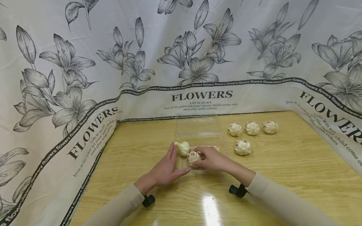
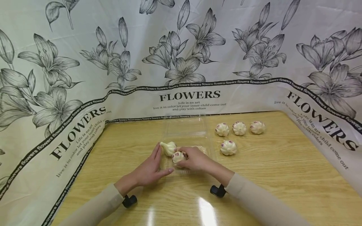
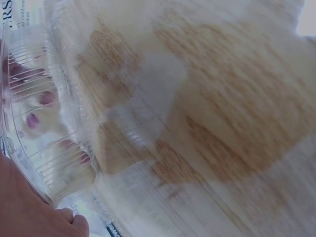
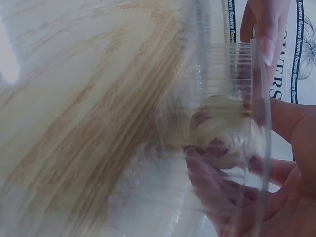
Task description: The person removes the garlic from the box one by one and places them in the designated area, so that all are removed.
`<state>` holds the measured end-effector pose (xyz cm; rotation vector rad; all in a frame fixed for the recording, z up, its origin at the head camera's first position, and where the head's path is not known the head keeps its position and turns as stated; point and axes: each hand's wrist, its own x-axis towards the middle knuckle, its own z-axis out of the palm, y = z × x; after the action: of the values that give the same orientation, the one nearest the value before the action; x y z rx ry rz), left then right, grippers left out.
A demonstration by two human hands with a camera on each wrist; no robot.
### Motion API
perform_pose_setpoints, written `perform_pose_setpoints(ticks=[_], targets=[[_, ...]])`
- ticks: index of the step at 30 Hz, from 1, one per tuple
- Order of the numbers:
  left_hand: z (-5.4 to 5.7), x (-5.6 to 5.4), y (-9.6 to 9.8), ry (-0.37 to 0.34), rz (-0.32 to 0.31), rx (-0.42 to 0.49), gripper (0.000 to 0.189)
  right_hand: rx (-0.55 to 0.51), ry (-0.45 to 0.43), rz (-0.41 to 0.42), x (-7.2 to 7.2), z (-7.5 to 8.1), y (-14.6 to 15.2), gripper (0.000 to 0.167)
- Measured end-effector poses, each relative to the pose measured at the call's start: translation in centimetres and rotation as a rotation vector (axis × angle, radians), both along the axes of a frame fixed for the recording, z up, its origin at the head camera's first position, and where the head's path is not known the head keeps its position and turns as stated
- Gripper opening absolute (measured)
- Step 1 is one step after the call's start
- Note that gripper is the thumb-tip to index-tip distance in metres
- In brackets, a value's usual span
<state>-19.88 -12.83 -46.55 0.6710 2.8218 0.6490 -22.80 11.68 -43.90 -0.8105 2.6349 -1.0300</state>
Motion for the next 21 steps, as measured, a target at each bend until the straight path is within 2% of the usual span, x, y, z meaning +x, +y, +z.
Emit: perform_pose_setpoints(ticks=[5, 13, 21], targets=[[-0.1, 0.0, 0.0, -0.005, 0.006, 0.000, 0.117, -0.043, 0.005, 0.025, 0.1, 0.6, 1.4, 0.046], [-0.1, -0.1, 0.1, 0.006, 0.007, -0.005, 0.117, -0.013, 0.038, 0.013, 0.2, 1.7, 3.8, 0.062], [-0.2, -0.1, 0.1, 0.014, -0.002, -0.014, 0.117, -0.010, 0.096, 0.001, 0.1, 2.4, 6.1, 0.059]])
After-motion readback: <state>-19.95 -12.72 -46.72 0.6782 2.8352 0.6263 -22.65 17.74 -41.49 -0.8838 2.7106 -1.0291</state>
